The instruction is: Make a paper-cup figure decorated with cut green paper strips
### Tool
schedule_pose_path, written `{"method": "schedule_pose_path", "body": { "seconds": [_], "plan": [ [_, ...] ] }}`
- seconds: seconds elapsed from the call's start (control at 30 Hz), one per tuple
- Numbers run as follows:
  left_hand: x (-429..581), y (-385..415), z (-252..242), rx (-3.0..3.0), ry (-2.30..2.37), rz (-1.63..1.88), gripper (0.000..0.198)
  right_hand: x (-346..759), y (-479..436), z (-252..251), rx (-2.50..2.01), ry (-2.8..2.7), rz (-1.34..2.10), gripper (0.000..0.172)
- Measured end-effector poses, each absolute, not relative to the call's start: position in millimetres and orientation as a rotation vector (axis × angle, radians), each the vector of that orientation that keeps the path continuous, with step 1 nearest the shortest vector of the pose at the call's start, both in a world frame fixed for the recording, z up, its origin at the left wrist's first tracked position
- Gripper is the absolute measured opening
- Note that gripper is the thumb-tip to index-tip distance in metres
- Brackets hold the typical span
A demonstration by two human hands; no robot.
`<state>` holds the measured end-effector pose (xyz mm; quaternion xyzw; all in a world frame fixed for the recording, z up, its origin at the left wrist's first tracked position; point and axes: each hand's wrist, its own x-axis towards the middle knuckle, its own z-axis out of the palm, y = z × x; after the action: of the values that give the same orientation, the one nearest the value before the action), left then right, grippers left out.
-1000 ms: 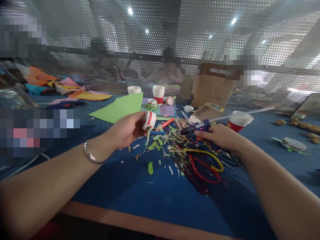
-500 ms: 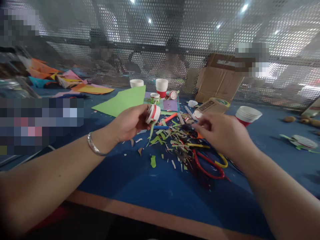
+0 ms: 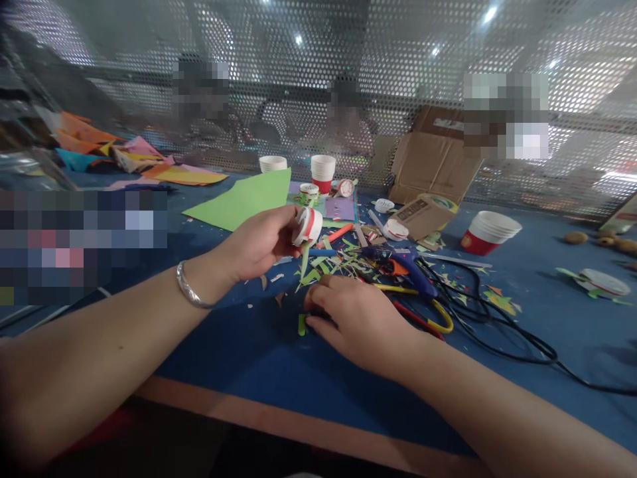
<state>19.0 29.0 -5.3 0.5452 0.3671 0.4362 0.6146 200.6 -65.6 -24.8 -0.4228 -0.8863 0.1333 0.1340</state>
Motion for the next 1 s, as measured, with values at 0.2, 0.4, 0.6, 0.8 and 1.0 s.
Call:
{"method": "schedule_pose_path", "body": {
  "seconds": [0.2, 0.4, 0.6, 0.8, 1.0],
  "plan": [
    [19.2, 28.9, -5.3, 1.256, 0.848, 0.999, 0.025, 199.1, -64.8, -21.7, -1.196, -2.524, 0.495, 0.012],
    [19.1, 26.8, -2.6, 1.252, 0.860, 1.023, 0.027, 207.1, -67.2, -10.7, -1.215, -2.371, 0.605, 0.013],
    [19.9, 25.6, 0.1, 1.237, 0.868, 1.026, 0.029, 215.6, -66.6, -7.3, -1.351, -2.349, 0.736, 0.010],
    [19.5, 26.9, -2.1, 1.243, 0.860, 1.019, 0.030, 216.2, -63.3, -7.5, -1.412, -2.384, 0.821, 0.017],
    [18.3, 26.2, -2.8, 1.274, 0.887, 0.986, 0.029, 217.0, -63.6, -5.9, -1.373, -2.335, 0.879, 0.018]
  ]
}}
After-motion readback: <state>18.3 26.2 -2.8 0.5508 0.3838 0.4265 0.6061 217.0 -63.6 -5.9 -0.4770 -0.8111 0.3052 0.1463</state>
